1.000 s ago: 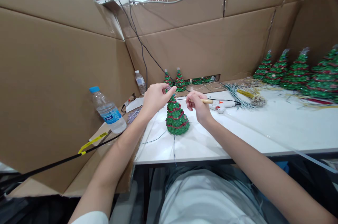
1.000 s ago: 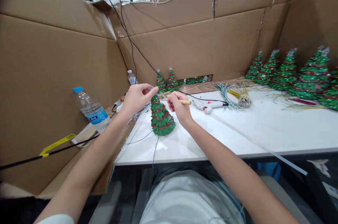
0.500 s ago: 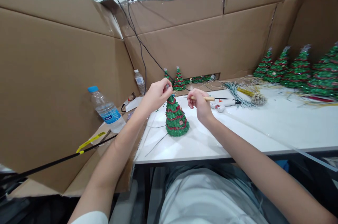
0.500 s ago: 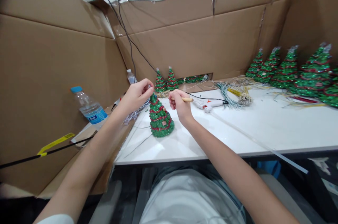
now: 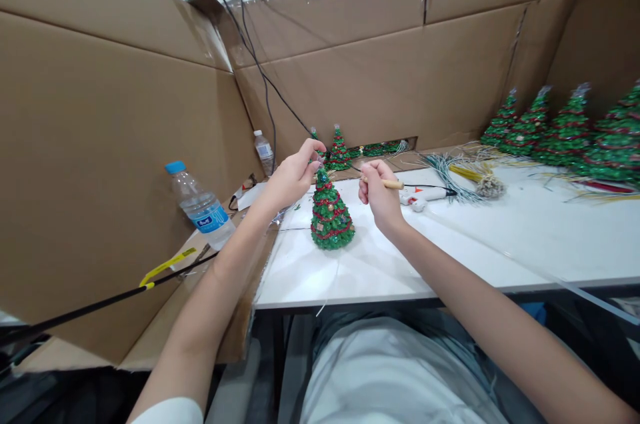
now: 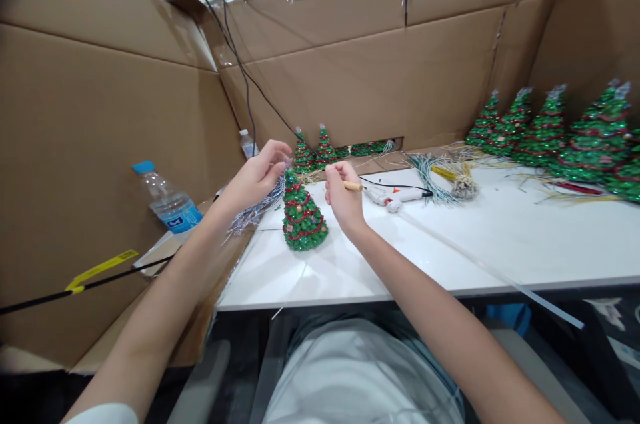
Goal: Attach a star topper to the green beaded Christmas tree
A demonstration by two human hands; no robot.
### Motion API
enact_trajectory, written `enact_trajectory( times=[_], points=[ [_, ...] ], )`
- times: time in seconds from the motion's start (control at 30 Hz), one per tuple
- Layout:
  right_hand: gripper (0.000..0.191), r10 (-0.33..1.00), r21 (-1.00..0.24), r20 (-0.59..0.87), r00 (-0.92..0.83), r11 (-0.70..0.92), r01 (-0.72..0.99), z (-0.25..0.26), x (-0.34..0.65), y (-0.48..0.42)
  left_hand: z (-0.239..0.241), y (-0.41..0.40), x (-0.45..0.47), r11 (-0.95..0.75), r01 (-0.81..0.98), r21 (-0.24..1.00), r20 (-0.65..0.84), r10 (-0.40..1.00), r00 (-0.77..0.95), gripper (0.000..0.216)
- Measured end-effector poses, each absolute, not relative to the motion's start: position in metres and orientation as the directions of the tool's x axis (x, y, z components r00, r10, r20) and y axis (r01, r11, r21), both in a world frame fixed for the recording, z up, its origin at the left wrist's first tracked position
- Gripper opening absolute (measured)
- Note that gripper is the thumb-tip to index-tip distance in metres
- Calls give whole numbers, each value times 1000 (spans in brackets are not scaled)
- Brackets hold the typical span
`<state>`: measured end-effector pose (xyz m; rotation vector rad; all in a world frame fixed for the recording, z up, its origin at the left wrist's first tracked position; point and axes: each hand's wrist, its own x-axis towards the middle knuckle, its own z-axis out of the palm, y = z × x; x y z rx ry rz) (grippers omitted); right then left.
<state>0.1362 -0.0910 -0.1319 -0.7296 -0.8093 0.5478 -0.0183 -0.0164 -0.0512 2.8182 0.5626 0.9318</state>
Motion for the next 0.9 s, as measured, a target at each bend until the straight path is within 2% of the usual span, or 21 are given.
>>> enact_trajectory(
  times=[0.23, 0.4, 0.5, 0.57, 0.67, 0.77, 0.9],
  points=[
    [29, 651, -779, 515, 557, 627, -11, -140, 139, -87, -50, -21, -14, -812, 101, 575, 505, 449, 737, 25],
    [23, 694, -839, 460, 554, 545, 14, -140, 139, -86, -50, -25, -10, -760, 46, 649, 502, 472, 725, 22],
    [24, 693, -861, 483, 536, 486, 147, -139, 138, -89, -52, -29, -7, -787, 124, 605, 539, 519, 663, 25],
    [22, 656, -837, 548, 520, 434, 334, -139, 137, -91, -53, -33, -7, -841, 244, 483, 619, 525, 584, 30],
    [17, 636, -792, 576, 514, 281, 542, -140, 137, -94, -55, -38, -6, -863, 383, 331, 674, 500, 544, 24],
    [16, 661, -749, 564, 495, 158, 643, -141, 140, -94, -56, -39, -6, -866, 398, 303, 652, 493, 576, 18],
    [23, 713, -650, 573, 404, 95, 754, -140, 144, -93, -55, -35, -8, -881, 372, 291, 632, 469, 617, 13]
  ],
)
